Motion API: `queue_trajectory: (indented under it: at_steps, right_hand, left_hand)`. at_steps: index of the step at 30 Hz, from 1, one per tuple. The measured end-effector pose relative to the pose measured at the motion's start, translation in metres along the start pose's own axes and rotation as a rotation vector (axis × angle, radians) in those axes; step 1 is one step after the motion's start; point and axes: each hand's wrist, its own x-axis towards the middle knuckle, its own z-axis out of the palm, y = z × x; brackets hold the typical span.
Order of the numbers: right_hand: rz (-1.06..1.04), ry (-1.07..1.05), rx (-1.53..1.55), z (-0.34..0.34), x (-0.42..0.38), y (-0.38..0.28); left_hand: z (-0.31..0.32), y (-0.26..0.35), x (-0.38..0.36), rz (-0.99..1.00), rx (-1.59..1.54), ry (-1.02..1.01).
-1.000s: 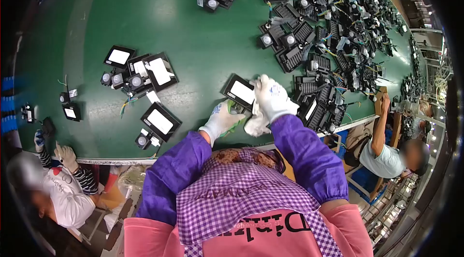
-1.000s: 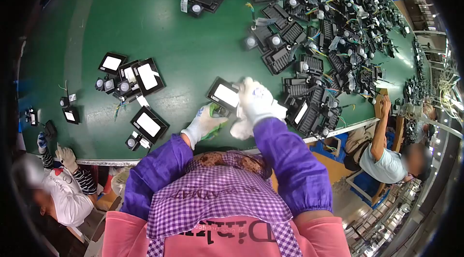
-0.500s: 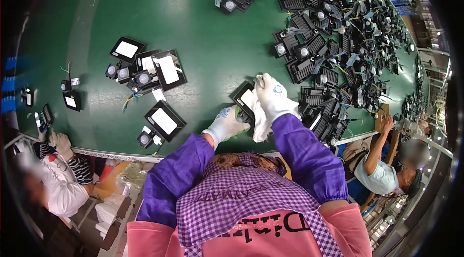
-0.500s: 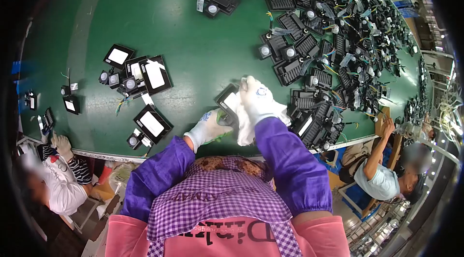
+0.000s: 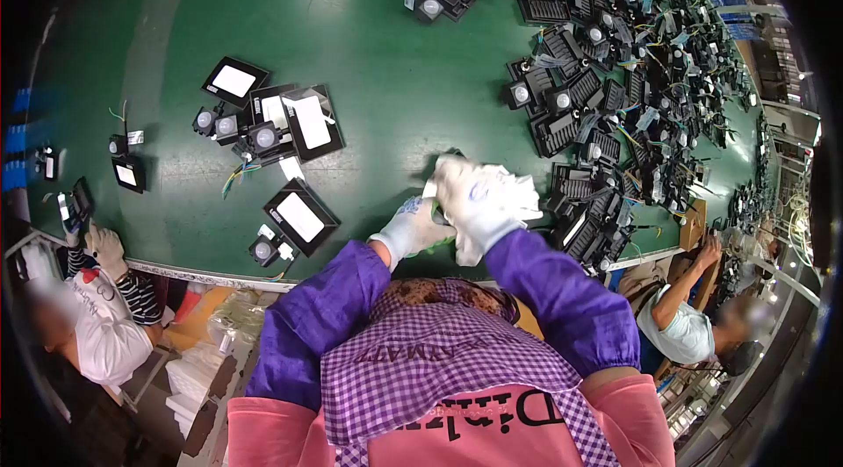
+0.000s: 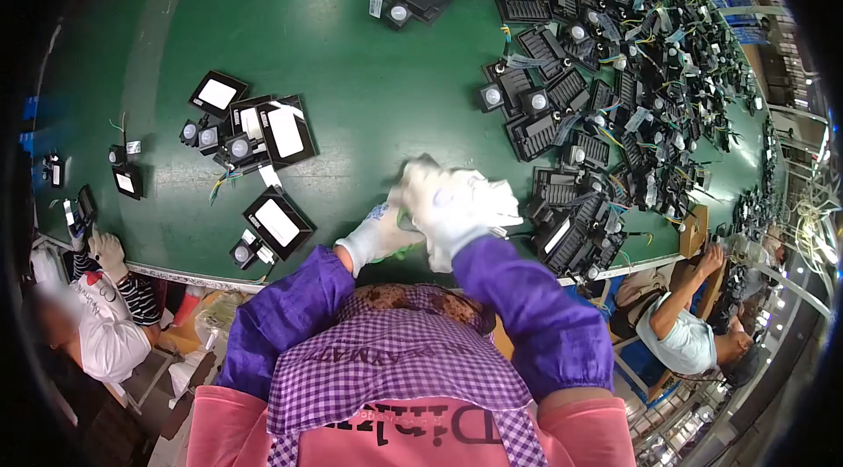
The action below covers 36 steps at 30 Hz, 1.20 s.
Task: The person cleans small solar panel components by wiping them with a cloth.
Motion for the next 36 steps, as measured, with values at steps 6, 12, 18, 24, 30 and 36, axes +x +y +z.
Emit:
queue_trajectory:
  at_steps: [6,12,18,24,30,36]
  right_hand:
    - [0.122,0.325,0.404,0.059,0.051,0.055]
    - [0.182,0.318,0.122,0.086,0.006,0.059]
    - [0.081,0.7,-0.238,0.07,0.003,0.118]
    - [0.095,0.443,0.296,0.07,-0.011,0.054]
    - [0.098,0.204,0.2,0.069,-0.006,0.023]
    - [-0.221,0.406,0.171,0.072,0.003,0.029]
  left_hand:
    - [-0.001,0.005,-0.004,-0.069,-0.129,-0.062]
    - [0.011,-0.015,0.003,-0.045,-0.196,-0.056]
    - [-0.005,-0.028,0.0,0.108,-0.101,0.024]
    - [-0.016,0.01,-0.013,-0.161,-0.3,-0.099]
    - [-0.013,-0.007,-0.008,-0.077,-0.142,-0.028]
    - [-0.012,-0.017,-0.004,0.037,-0.084,-0.02]
